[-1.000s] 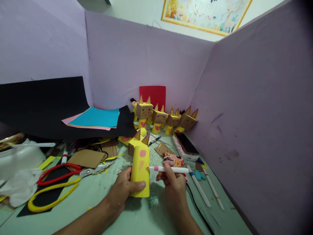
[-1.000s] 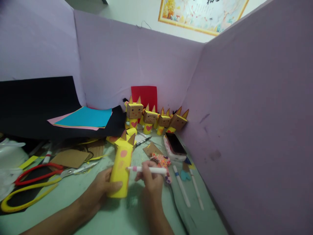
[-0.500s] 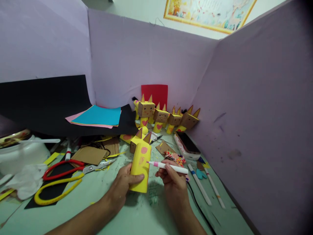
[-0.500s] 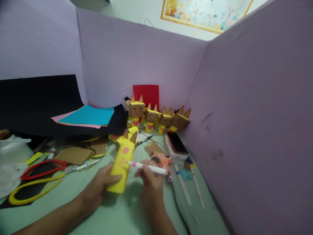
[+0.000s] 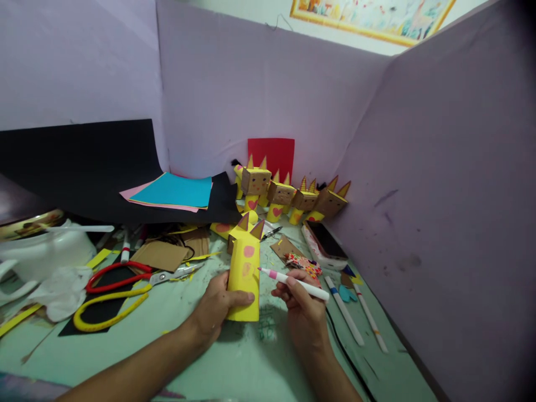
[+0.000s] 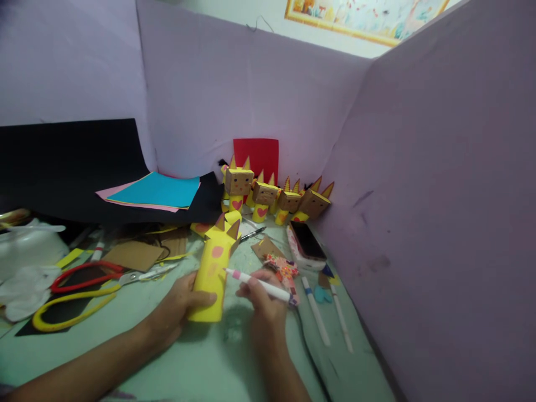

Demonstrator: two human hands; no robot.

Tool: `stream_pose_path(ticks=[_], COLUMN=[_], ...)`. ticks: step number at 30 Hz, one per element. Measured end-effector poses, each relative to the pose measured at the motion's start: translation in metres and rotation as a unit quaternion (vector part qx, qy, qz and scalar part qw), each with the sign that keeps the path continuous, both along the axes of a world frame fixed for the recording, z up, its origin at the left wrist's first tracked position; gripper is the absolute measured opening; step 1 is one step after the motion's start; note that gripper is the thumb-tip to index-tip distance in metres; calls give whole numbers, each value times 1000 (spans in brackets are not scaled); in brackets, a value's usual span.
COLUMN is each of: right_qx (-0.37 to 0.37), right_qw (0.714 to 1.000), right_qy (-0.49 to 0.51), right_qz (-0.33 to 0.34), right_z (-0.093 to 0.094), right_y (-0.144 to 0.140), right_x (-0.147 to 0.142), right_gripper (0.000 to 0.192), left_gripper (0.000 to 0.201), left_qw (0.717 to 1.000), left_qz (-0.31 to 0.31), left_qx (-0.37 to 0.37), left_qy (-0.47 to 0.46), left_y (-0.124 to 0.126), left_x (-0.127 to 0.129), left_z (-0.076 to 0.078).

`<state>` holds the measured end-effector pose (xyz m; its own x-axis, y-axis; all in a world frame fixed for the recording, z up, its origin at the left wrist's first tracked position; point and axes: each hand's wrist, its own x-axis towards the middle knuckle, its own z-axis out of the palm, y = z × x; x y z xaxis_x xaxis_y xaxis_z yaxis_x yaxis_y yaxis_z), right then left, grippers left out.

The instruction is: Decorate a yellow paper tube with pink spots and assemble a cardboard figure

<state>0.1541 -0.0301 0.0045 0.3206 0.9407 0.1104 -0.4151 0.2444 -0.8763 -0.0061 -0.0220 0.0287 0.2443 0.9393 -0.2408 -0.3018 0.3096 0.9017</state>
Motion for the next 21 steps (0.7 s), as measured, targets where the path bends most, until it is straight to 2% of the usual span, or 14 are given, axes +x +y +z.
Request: stream_pose_path(ticks=[6, 16, 21], right_qx=[3, -15, -14], right_qw=[1000, 998, 999], right_qy=[5, -48, -49], right_qz=[27, 40, 16], right_z=[1, 1, 0], right_y=[0, 0, 1], right_x=[-1, -2, -2], right_gripper=[25, 27, 30], left_gripper=[41, 42, 45], left_qw=[1000, 1000, 999], left_qz=[-7, 0, -7], left_qx=[-3, -3, 0], left_qy=[-11, -29, -32], left_y=[-2, -4, -3], left_x=[2, -1, 0], left_z=[-1, 2, 2])
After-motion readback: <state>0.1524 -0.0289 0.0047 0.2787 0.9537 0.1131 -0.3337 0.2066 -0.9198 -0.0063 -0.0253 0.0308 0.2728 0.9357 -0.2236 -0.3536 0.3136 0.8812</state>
